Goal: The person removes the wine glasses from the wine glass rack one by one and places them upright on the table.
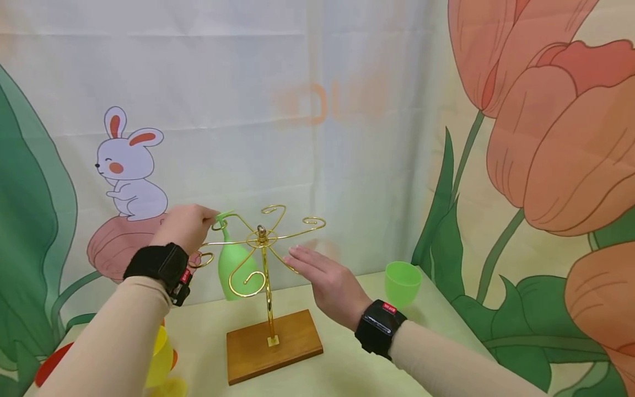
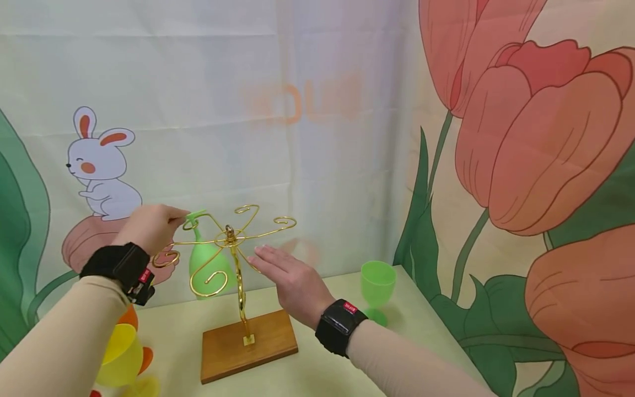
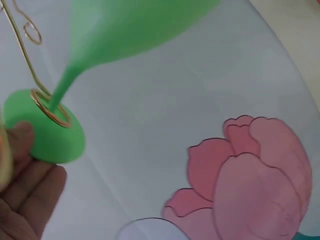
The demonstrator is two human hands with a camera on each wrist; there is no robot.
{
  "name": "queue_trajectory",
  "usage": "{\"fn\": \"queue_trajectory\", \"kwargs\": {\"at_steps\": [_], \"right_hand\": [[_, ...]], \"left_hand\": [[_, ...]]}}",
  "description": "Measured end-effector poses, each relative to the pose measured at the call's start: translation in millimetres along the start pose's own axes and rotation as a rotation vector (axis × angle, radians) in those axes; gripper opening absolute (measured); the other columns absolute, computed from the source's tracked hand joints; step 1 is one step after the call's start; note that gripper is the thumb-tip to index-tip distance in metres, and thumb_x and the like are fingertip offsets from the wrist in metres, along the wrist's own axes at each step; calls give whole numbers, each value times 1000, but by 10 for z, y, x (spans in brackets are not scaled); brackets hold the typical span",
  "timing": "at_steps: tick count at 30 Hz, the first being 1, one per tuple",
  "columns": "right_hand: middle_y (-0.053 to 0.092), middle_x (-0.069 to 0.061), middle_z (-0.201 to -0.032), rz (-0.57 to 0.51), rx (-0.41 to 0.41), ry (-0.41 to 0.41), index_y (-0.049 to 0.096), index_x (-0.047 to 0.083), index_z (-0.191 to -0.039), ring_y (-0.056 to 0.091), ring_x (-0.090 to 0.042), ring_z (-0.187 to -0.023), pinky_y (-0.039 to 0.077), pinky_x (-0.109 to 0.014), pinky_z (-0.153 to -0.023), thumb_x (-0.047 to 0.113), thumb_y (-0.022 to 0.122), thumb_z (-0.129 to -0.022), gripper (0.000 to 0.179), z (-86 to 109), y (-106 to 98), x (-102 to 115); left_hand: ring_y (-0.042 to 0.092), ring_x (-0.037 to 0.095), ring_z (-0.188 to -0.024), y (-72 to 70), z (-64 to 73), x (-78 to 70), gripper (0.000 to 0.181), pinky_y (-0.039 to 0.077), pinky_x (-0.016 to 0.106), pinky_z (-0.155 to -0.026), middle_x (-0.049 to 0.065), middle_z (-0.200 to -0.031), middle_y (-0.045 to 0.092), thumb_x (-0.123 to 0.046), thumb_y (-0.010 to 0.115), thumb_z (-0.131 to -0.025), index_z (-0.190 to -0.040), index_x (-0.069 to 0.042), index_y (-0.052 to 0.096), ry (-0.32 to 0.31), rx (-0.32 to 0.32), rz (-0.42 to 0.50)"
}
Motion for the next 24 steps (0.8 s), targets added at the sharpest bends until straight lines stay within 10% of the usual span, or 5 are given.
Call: {"fn": "queue_trajectory", "kwargs": {"at_steps": [5,10,24], "right_hand": [[46,-4,-132,4,-6,3,48,9,-128,41,-18,-121,36,-28,-97,-13,42,-80,53,-4,-13,-2],[46,-4,-131,6,-15,-3,49,9,-128,41,-18,-121,36,-28,-97,-12,43,-80,53,-9,3,10],[46,-4,-131,25,4,15,47,10,-129,40,-16,-122,35,-26,-97,-17,46,-75,60,11,27,-3]], "left_hand": [[36,18,-52,10,-94,-159,30,28,28,-45,0,-52,40,11,41,-76,-55,-8,52,-28,14,-108],[56,24,-61,82,-110,-183,24,46,38,-54,10,-71,64,9,49,-80,-78,-4,69,-55,10,-173],[43,19,-55,41,86,-367,24,35,31,-50,3,-60,48,-1,46,-89,-70,-14,55,101,-42,-136]]}}
Point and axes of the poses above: each hand's wrist, its own z-axis away from the middle knuckle, its own y-axis out of the palm, x = y × z, the point moved 7 cm from there along -z, towards the middle knuckle
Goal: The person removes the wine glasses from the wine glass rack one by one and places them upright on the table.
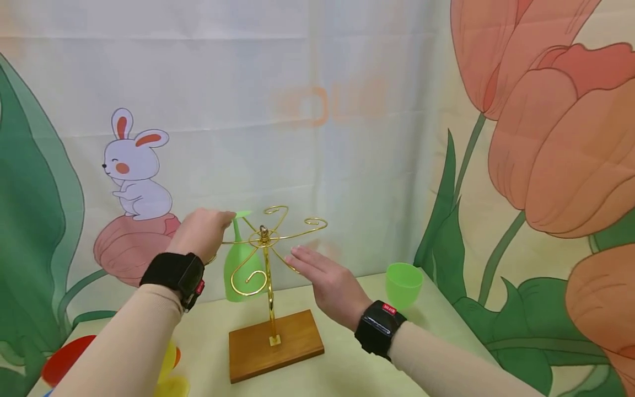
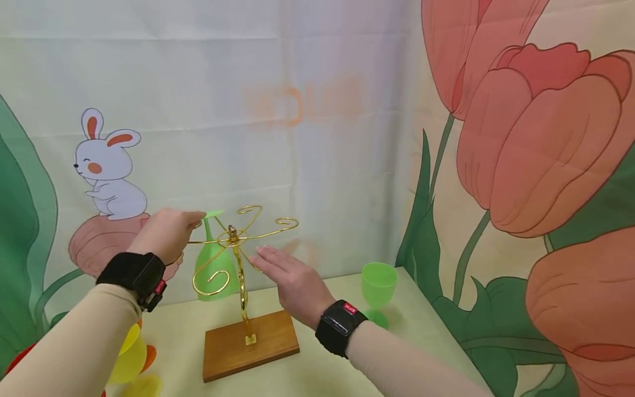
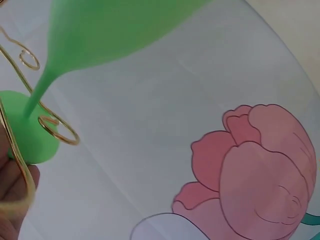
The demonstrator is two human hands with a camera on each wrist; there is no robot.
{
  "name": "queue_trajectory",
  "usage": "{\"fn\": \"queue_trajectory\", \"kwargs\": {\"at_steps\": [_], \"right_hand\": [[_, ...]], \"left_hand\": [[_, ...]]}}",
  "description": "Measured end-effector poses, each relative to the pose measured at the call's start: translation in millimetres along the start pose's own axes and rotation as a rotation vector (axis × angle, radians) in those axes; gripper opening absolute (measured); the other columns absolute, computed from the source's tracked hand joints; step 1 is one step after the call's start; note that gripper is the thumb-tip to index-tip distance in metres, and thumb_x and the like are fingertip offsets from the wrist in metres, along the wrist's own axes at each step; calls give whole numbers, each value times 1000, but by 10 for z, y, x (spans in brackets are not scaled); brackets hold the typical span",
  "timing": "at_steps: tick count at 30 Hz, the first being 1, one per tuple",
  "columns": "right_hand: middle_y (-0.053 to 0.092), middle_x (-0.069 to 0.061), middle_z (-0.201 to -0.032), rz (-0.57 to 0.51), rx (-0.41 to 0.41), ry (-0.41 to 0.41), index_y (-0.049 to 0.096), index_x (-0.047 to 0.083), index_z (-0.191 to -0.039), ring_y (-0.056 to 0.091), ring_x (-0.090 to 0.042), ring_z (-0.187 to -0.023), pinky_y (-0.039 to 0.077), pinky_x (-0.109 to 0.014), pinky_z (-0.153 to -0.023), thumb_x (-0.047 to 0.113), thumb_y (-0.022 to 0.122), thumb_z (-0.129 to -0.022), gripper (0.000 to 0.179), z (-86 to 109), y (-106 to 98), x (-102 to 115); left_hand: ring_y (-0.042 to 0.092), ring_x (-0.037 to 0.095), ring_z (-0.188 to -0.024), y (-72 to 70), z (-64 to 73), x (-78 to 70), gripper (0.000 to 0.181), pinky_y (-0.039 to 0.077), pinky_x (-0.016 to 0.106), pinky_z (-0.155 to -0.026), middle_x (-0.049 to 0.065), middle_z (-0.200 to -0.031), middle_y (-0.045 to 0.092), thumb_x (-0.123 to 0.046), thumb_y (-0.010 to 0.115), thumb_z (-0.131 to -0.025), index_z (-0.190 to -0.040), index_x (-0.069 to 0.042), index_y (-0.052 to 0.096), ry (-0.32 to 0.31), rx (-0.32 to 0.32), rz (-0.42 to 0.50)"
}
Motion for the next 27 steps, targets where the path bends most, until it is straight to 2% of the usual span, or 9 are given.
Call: {"fn": "queue_trajectory", "kwargs": {"at_steps": [5,9,12,14,17,22,24,27], "right_hand": [[45,-3,-132,-3,2,6,48,10,-129,41,-16,-122,35,-27,-97,-17,46,-76,60,-10,-3,11],[47,-5,-130,-6,1,2,48,9,-128,42,-17,-121,36,-28,-97,-17,46,-76,58,-17,0,28],[49,-7,-128,-5,-13,-5,49,9,-128,43,-18,-120,36,-29,-96,-17,46,-76,58,-30,-6,37],[49,-7,-128,-2,-20,-7,50,9,-127,43,-18,-120,37,-29,-96,-17,46,-76,57,-28,-7,31],[49,-6,-128,-2,-21,-6,50,8,-127,43,-18,-120,36,-29,-96,-16,46,-76,56,-28,-4,27],[48,-5,-129,-8,-27,-11,50,8,-127,43,-18,-120,37,-29,-96,-16,47,-76,57,-27,-2,37],[49,-6,-128,-8,-26,-14,49,8,-127,43,-18,-120,37,-29,-96,-16,47,-76,57,-22,0,34],[49,-6,-129,-9,-18,-13,49,9,-128,42,-18,-120,36,-29,-97,-17,47,-76,58,-24,7,21]], "left_hand": [[50,17,-55,-68,207,98,15,42,29,-52,2,-67,56,-8,47,-92,-90,-18,59,-6,-32,33],[46,13,-47,-107,372,221,17,40,26,-47,-1,-61,53,-7,50,-91,-100,-17,58,-11,-68,41],[48,15,-47,-158,483,314,25,44,29,-47,2,-67,59,-4,53,-88,-110,-14,59,-9,-126,27],[51,18,-51,-175,544,364,26,48,33,-50,6,-74,63,-4,54,-87,-111,-12,60,-12,-171,5],[54,22,-53,-179,651,439,24,50,38,-53,10,-78,65,-6,53,-88,-111,-11,61,-46,-203,7],[45,19,-50,-155,821,528,19,43,31,-47,3,-64,57,-10,54,-89,-105,-14,63,-124,-213,24],[42,18,-51,-133,883,557,19,40,29,-48,0,-60,52,-12,53,-90,-105,-15,64,-167,-213,47],[43,19,-54,-115,974,584,14,42,31,-51,1,-62,53,-12,53,-90,-98,-14,65,-204,-233,77]]}}
Point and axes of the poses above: each hand's wrist, its own z-axis away from the middle knuckle, its own y-axis out of the palm, x = y × z, the point moved 7 cm from there along -z, towards the middle knuckle
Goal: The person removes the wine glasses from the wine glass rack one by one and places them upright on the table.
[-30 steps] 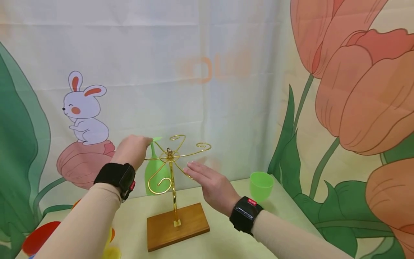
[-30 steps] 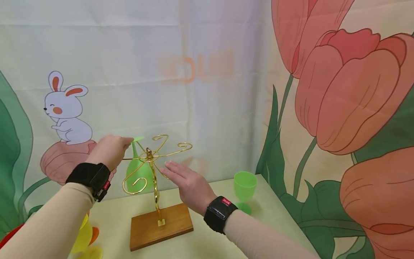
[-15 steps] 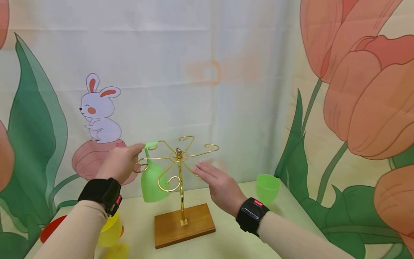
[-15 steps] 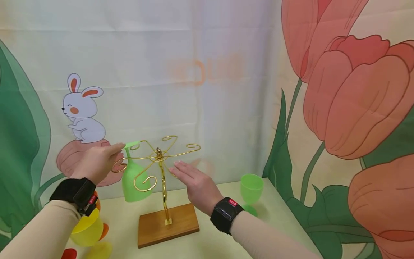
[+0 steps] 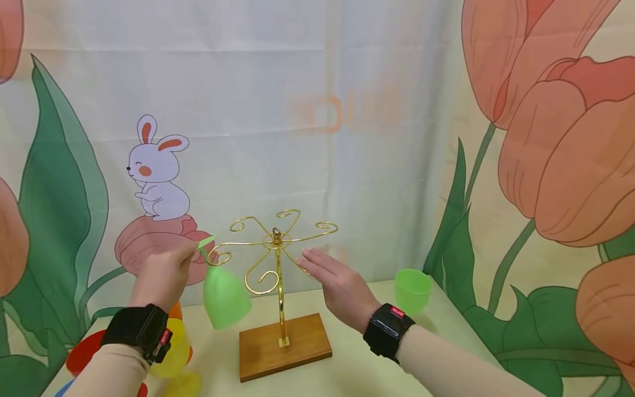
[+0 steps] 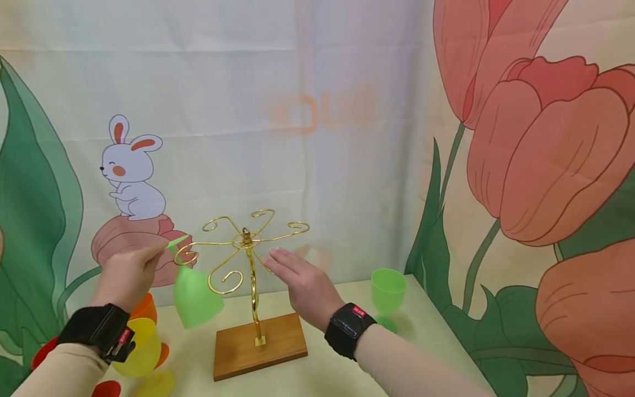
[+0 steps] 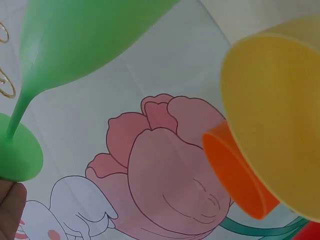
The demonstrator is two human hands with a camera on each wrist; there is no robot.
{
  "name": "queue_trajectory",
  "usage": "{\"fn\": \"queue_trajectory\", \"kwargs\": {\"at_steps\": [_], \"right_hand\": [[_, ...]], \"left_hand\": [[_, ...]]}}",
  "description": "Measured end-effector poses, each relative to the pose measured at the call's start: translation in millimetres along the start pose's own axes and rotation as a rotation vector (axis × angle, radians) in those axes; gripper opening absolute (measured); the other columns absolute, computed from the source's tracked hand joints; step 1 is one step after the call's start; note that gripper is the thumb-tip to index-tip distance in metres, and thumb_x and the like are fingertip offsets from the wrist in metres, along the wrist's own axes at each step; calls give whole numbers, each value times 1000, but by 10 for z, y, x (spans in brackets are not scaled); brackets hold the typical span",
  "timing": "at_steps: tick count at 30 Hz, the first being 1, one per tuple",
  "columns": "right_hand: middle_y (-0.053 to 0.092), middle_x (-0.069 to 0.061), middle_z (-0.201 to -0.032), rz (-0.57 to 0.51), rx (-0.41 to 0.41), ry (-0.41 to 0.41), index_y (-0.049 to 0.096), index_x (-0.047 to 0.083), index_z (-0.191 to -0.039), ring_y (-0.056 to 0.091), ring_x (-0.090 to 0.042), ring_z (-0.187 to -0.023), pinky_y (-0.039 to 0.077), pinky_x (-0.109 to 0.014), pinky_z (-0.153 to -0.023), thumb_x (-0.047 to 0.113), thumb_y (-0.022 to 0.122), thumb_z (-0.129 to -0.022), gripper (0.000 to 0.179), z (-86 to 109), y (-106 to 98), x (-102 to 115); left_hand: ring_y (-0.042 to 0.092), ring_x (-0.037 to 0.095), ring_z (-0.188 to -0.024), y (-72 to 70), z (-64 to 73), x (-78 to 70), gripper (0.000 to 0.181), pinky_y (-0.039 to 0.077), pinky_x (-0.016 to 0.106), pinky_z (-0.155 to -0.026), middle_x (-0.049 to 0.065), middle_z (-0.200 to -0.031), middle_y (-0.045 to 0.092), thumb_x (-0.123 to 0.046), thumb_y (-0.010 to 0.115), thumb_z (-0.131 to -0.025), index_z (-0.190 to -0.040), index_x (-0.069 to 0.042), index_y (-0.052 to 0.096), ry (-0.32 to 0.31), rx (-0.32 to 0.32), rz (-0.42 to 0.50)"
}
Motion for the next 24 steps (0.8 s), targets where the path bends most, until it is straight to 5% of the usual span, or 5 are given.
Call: {"fn": "queue_trajectory", "kwargs": {"at_steps": [8,15,19,24], "right_hand": [[46,-5,-132,7,20,5,48,9,-129,41,-18,-121,36,-29,-97,-15,49,-77,57,2,5,-2],[43,-4,-134,12,34,16,46,10,-130,39,-18,-123,35,-31,-98,-13,49,-79,56,3,-1,-2],[43,-6,-134,27,24,1,45,9,-131,39,-20,-123,34,-34,-99,-12,49,-79,56,8,-4,12],[33,-8,-140,83,32,25,35,6,-137,32,-22,-127,26,-40,-104,-7,45,-77,62,108,-9,-18]], "left_hand": [[54,22,-58,18,267,53,27,52,42,-62,9,-79,65,-10,60,-85,-111,-11,64,-38,-28,38],[42,13,-47,83,498,17,27,38,23,-42,2,-68,61,-11,63,-83,-109,-12,66,-42,-28,57],[56,18,-61,122,670,-61,28,51,30,-54,5,-79,66,-11,65,-81,-108,-10,66,-42,-24,85],[62,23,-79,213,862,-163,24,52,39,-69,5,-90,67,-11,64,-82,-106,-9,66,-82,16,126]]}}
Point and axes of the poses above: each hand's wrist, its own z-axis away from the middle knuckle, its own y-axis out of the palm, x = y × z, the point moved 7 cm from there along -z, towards the middle knuckle
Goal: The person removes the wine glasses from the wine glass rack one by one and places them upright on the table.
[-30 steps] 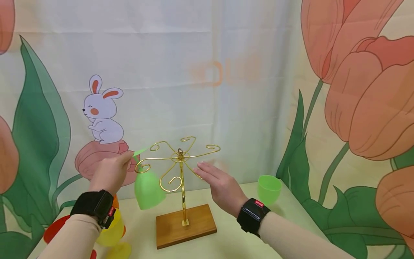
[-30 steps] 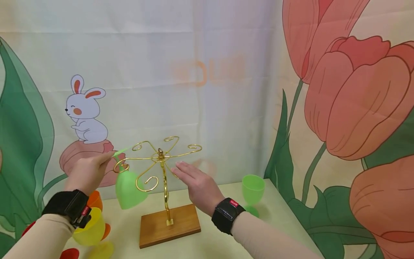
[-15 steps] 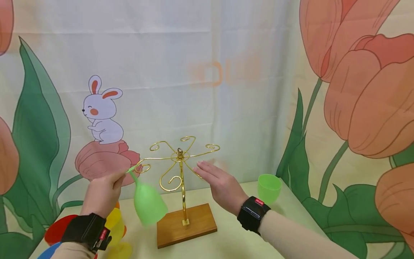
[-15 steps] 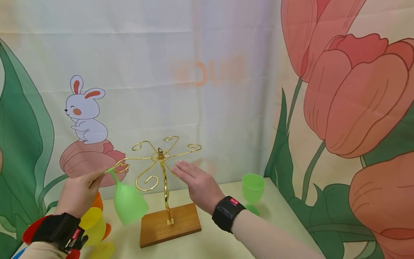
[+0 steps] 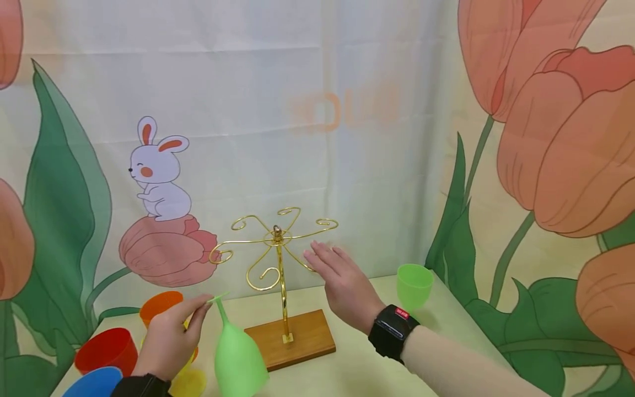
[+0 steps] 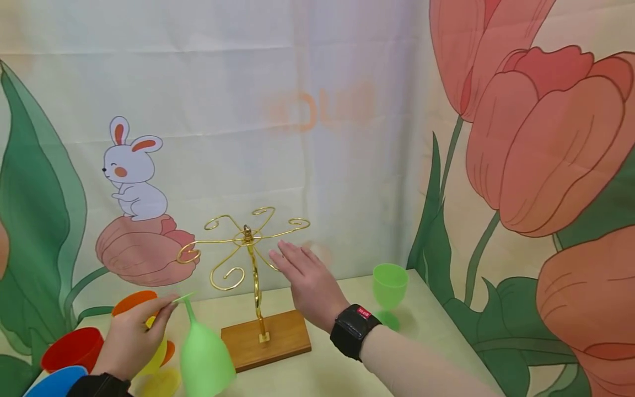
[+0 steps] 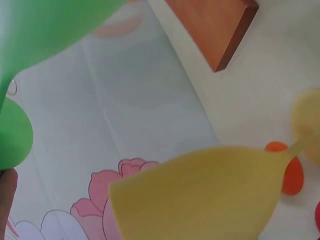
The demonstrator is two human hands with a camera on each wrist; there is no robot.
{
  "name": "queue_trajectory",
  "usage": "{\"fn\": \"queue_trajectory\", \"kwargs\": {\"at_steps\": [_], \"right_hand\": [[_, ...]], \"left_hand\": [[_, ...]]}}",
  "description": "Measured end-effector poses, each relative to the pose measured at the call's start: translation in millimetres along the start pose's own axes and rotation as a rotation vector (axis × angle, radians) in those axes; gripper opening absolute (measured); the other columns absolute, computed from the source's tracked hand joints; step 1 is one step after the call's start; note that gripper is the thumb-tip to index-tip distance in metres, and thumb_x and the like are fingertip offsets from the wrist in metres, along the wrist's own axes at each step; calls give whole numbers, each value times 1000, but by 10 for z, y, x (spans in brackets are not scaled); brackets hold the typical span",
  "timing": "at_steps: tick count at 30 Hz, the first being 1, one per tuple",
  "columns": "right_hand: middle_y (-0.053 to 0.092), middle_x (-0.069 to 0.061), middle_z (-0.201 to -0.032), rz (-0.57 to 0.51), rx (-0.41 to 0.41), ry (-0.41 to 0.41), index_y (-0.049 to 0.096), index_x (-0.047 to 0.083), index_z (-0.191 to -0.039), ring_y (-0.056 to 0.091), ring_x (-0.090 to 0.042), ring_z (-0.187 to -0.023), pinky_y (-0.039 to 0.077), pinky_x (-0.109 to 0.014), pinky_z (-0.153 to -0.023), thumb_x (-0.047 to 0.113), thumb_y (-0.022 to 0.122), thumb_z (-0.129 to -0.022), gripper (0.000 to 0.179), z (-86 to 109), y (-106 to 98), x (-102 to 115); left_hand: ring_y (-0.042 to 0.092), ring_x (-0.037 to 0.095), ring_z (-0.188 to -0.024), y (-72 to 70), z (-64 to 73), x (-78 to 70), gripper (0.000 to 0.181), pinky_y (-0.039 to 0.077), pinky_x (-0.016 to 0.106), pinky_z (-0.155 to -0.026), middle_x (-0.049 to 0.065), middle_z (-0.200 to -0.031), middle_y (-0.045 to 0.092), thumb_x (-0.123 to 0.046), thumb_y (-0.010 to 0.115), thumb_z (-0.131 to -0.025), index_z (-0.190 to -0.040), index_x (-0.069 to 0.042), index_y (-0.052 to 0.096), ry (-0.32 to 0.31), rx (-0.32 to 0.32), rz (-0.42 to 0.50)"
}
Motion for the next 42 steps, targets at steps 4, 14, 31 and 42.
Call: {"fn": "queue_trajectory", "kwargs": {"at_steps": [4,14,31,42], "right_hand": [[27,-7,-143,10,-9,117,27,6,-140,28,-22,-129,24,-44,-104,-1,43,-76,67,222,-5,-131],[28,-4,-143,-13,91,290,22,11,-142,27,-19,-130,23,-46,-104,12,52,-80,69,771,142,-223],[33,-8,-140,-192,112,-104,35,4,-136,34,-29,-126,24,-55,-99,39,27,-94,56,678,-87,537],[40,-14,-134,-170,98,-318,41,-2,-130,37,-28,-124,29,-52,-98,40,45,-88,59,646,-36,792]], "left_hand": [[63,20,-81,132,129,-66,21,52,38,-70,2,-91,67,-12,65,-81,-102,-11,67,-14,19,21],[63,9,-78,869,608,92,19,53,23,-63,-2,-88,68,-27,64,-82,-95,-15,71,-370,196,371],[64,22,-73,2062,1421,189,48,54,34,-64,14,-85,66,-40,66,-76,-102,1,65,-815,712,1120],[64,26,-80,2033,1448,126,47,52,38,-71,18,-91,65,-34,65,-79,-105,4,61,-861,762,1223]]}}
Point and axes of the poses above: each hand's wrist, its own z-axis away from the middle knuckle, its own y-axis out of the palm, x = y × z, the point moved 7 cm from there along -z, towards the middle knuckle
